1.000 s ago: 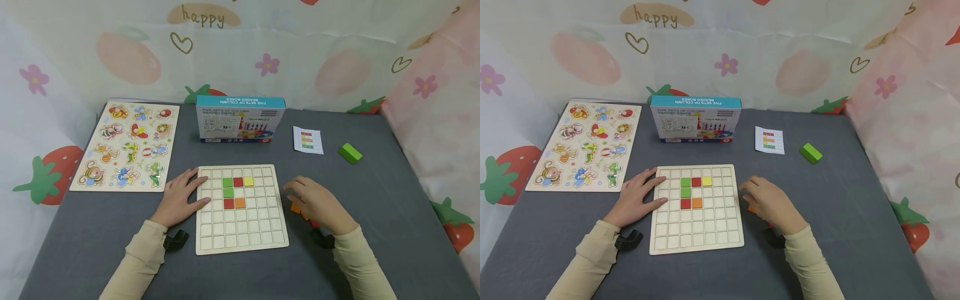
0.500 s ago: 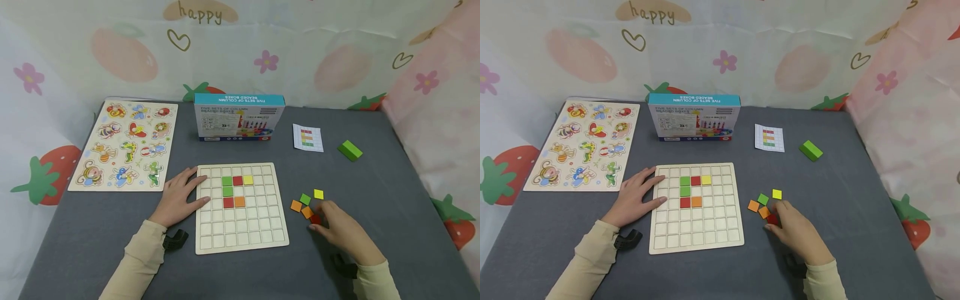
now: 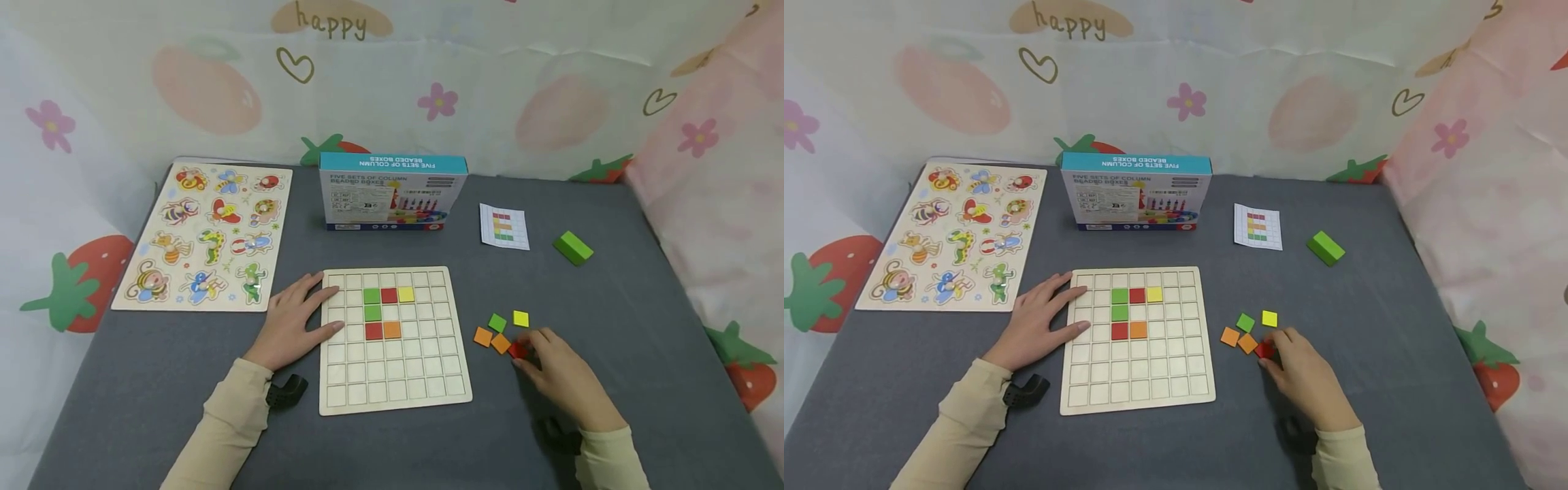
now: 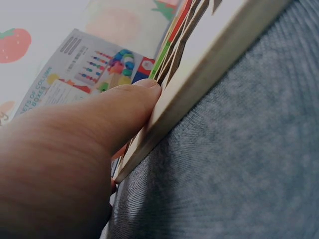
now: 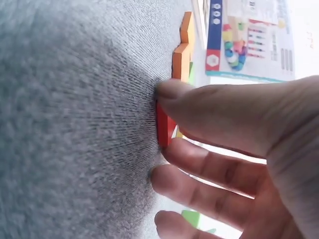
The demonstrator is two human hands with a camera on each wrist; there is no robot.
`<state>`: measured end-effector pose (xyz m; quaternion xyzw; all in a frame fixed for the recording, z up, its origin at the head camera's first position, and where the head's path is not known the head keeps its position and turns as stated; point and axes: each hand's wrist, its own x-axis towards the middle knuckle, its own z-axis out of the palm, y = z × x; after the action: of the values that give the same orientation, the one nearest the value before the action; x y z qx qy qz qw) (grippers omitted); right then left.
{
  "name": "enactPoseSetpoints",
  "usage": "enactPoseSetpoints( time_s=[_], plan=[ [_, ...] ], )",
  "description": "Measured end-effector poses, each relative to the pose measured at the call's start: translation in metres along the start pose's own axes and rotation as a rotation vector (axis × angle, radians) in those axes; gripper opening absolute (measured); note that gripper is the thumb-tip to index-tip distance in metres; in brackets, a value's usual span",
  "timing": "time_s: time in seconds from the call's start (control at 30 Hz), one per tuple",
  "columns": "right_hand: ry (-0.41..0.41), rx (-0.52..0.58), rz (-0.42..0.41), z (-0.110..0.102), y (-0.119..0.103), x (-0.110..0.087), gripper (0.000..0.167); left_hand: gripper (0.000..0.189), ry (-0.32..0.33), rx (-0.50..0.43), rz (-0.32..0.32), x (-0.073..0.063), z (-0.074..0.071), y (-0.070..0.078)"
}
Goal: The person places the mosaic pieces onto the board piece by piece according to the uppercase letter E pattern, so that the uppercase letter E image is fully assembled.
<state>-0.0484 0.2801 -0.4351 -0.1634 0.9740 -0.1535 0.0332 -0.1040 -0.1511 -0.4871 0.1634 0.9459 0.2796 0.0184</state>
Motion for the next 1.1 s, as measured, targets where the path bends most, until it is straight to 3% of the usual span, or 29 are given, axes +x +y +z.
enactPoseSetpoints(
  time_s=[0.13, 0.27, 0.57, 0.87, 1.1],
  plan=[
    [0.003, -0.028, 0.009, -0.004, -0.004, -0.001, 0.024, 0.066, -0.007, 0.001, -0.003, 0.001, -0.002, 0.001],
    [0.035, -0.043, -0.042, -0.010, -0.015, 0.004, 0.023, 0.066, 0.000, 0.002, -0.003, 0.001, -0.003, -0.001],
    [0.097, -0.034, -0.343, -0.009, -0.047, 0.039, 0.026, 0.065, 0.016, -0.015, 0.014, -0.001, 0.000, -0.001],
    [-0.006, -0.050, -0.528, 0.003, -0.083, 0.077, 0.020, 0.065, 0.001, -0.017, -0.006, -0.001, 0.000, 0.000],
    [-0.058, -0.066, -0.578, 0.021, -0.091, 0.092, 0.017, 0.066, -0.005, -0.007, -0.009, 0.000, 0.002, -0.001]
  ],
)
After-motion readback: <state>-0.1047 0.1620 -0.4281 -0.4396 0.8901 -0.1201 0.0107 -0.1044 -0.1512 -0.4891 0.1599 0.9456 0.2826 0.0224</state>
